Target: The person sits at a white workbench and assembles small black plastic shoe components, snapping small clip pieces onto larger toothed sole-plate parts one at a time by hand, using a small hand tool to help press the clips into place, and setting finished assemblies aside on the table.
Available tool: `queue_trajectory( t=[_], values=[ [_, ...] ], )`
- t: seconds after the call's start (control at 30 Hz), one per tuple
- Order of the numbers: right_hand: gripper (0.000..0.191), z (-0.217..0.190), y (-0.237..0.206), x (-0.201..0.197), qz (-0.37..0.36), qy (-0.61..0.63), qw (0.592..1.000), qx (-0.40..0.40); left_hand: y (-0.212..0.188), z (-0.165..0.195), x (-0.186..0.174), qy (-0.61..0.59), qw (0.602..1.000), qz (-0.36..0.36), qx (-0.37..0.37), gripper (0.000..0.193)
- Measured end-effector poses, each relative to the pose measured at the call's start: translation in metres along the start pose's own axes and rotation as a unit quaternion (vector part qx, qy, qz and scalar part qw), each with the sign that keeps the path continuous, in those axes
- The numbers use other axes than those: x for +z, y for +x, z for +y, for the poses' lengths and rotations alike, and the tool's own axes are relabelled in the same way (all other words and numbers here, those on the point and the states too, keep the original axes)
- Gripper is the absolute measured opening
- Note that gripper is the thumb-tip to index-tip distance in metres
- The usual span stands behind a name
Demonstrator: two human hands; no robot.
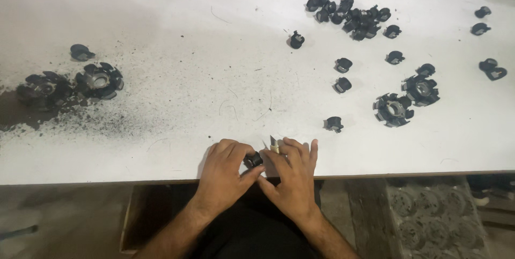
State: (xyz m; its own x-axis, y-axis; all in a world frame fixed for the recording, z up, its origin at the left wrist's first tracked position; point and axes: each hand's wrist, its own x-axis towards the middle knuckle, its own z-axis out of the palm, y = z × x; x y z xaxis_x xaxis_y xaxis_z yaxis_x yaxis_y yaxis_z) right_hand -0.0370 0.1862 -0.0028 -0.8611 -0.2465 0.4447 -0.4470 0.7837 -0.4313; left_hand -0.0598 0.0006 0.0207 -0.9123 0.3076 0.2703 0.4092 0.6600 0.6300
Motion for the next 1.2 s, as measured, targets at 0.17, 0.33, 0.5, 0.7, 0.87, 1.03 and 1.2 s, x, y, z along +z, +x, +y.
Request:
queue_trajectory(
  t=[0.17, 0.33, 0.5, 0.7, 0.87, 1.03, 1.2],
  values=[
    [0.049, -0.005, -0.007, 0.01, -0.001, 0.022, 1.0, 0.004, -0.021, -0.003, -0.005, 0.024, 0.994, 0.05, 0.096, 0.054],
    [0.043, -0.007, -0.009, 0.012, 0.016, 0.019, 1.0, 0.003, -0.029, -0.009, -0.007, 0.149, 0.963, 0.07, 0.212, 0.035],
    [0.041, -0.011, -0.008, 0.01, 0.019, 0.017, 0.999, 0.023, -0.034, -0.019, 0.002, 0.157, 0.959, 0.104, 0.21, 0.02],
    [0.036, -0.007, -0.02, 0.011, 0.067, 0.036, 0.997, 0.001, -0.046, -0.02, 0.014, 0.117, 0.972, 0.132, 0.157, 0.023],
    [0.029, 0.002, -0.039, 0.014, 0.119, 0.105, 0.987, -0.027, -0.046, -0.02, 0.017, 0.123, 0.966, 0.156, 0.167, 0.028],
    [0.028, -0.002, -0.043, 0.026, 0.126, 0.163, 0.977, -0.055, -0.043, -0.022, 0.017, 0.143, 0.961, 0.158, 0.174, 0.021],
    [0.025, -0.005, -0.039, 0.028, 0.094, 0.138, 0.984, -0.059, -0.042, -0.022, 0.019, 0.106, 0.967, 0.162, 0.165, 0.016]
  ],
)
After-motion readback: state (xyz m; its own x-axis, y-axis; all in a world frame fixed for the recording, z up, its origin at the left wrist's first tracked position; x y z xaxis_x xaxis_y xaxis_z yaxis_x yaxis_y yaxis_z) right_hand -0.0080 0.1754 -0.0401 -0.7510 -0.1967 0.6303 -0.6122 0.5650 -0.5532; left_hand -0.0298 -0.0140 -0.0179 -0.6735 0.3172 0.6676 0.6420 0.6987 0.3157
